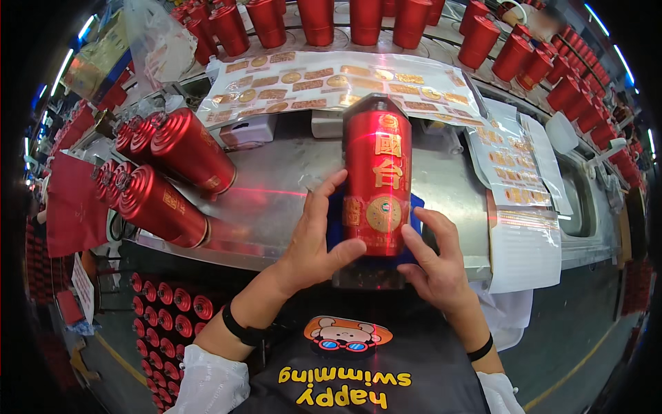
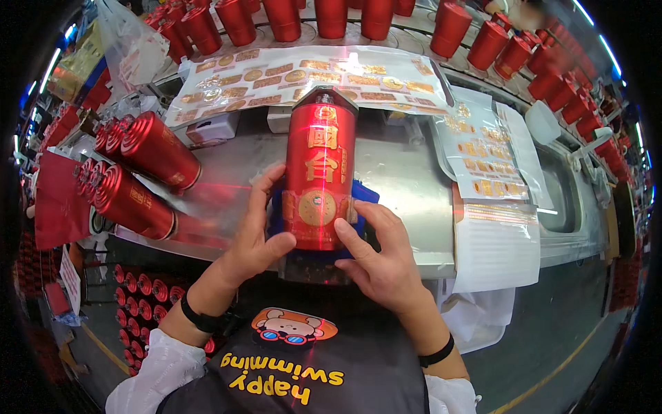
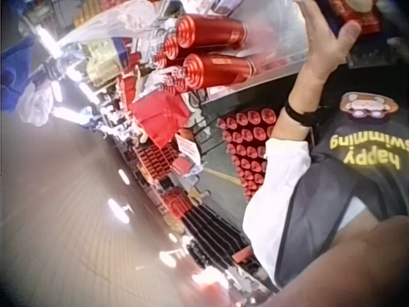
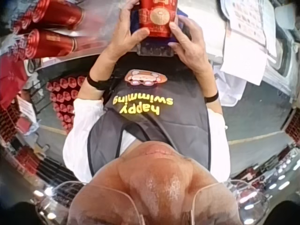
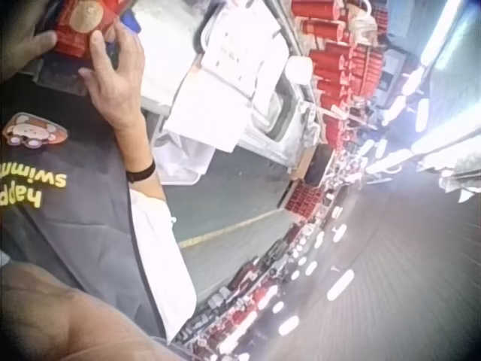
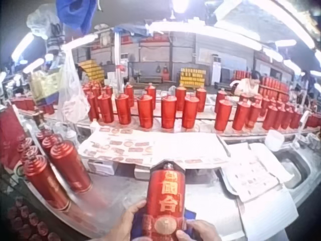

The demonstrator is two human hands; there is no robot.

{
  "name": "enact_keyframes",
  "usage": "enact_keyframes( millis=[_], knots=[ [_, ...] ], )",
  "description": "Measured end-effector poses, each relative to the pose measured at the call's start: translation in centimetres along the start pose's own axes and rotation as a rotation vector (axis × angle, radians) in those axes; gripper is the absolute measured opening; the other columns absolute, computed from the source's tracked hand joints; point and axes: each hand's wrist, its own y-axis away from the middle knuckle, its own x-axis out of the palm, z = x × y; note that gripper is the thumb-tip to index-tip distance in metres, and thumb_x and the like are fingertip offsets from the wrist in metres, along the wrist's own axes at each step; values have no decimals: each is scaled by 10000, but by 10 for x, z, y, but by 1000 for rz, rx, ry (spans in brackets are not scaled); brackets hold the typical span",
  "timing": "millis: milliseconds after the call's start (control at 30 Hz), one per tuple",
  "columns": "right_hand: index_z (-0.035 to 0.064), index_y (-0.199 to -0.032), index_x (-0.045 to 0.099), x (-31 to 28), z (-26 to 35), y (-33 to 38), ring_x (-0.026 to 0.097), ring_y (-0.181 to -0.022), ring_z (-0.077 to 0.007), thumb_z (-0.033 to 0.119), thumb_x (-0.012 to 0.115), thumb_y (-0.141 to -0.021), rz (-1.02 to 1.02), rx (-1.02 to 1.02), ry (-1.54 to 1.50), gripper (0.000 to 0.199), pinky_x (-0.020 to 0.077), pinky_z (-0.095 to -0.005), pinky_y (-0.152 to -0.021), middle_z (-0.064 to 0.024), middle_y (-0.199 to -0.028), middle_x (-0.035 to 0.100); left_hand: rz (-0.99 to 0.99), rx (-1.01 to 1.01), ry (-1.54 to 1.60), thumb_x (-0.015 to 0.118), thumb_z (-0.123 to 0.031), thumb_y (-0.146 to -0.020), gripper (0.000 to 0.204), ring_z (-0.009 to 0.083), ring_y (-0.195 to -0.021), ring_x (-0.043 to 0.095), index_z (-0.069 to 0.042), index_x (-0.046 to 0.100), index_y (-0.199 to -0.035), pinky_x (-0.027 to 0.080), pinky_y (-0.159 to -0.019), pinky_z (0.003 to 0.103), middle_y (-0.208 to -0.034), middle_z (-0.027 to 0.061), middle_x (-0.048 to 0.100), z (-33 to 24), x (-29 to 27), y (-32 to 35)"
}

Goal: Applying decorative gold labels to red metallic thermal bottles on an assembly line.

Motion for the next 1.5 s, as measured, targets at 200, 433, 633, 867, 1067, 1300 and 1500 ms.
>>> enact_keyframes(
  millis=[200, 433, 633, 867, 1067, 1300, 1500],
  knots=[
    [105, -1335, 536, 2, 2, -10, 492, -1185, -390, 102, 800, -654, 35, 33, 43, 731, 414, -469, -982, -215, -1314, 478, 111, 132, -439, 732, -510, -743, 1022, 417, -1284, 376, 19, 237, -1464, 171, -1118, 559, -1390, 267, 375, -4, -9, 1],
    [101, -1339, 535, 8, 0, -7, 497, -1180, -392, 47, 778, -669, 21, 24, 85, 715, 419, -461, -978, -219, -1305, 485, 77, 198, -478, 656, -507, -830, 906, 397, -1288, 394, 23, 266, -1453, 194, -1116, 544, -1361, 260, 417, -18, -14, -1],
    [92, -1329, 549, 10, 2, -6, 505, -1168, -400, 23, 771, -670, 6, 13, 64, 698, 436, -455, -966, -231, -1299, 486, -94, -105, 147, 441, -465, -989, 703, 376, -1324, 358, 31, 253, -1450, 257, -1110, 406, -1419, 258, 362, 1, 14, -14],
    [90, -1321, 559, 10, 3, -8, 499, -1184, -393, -18, 750, -659, 4, 32, 39, 697, 429, -450, -984, -227, -1307, 476, -76, -153, 234, 460, -456, -983, 711, 364, -1356, 315, 14, 231, -1465, 224, -1127, 426, -1444, 256, 338, 7, 18, -10],
    [85, -1318, 559, 11, 4, -8, 493, -1191, -395, -35, 745, -651, 8, 44, 34, 703, 429, -447, -988, -228, -1312, 470, -94, -164, 369, 489, -475, -964, 762, 368, -1358, 315, 44, 227, -1457, 225, -1127, 429, -1442, 265, 341, 6, 17, -14],
    [10, -1318, 519, 7, 4, -8, 493, -1204, -419, -26, 722, -701, 36, 8, 55, 650, 433, -447, -979, -262, -1330, 451, -128, -145, 163, 550, -516, -916, 845, 388, -1325, 357, 76, 244, -1435, 257, -1107, 445, -1414, 282, 366, 7, 25, -15],
    [54, -1292, 570, 9, 4, -8, 489, -1194, -403, -35, 736, -647, 21, 46, 45, 672, 430, -451, -987, -237, -1318, 460, -306, -63, 183, 569, -457, -909, 764, 399, -1301, 384, 58, 318, -1413, 216, -1115, 491, -1378, 273, 420, -19, 24, -6]
  ],
)
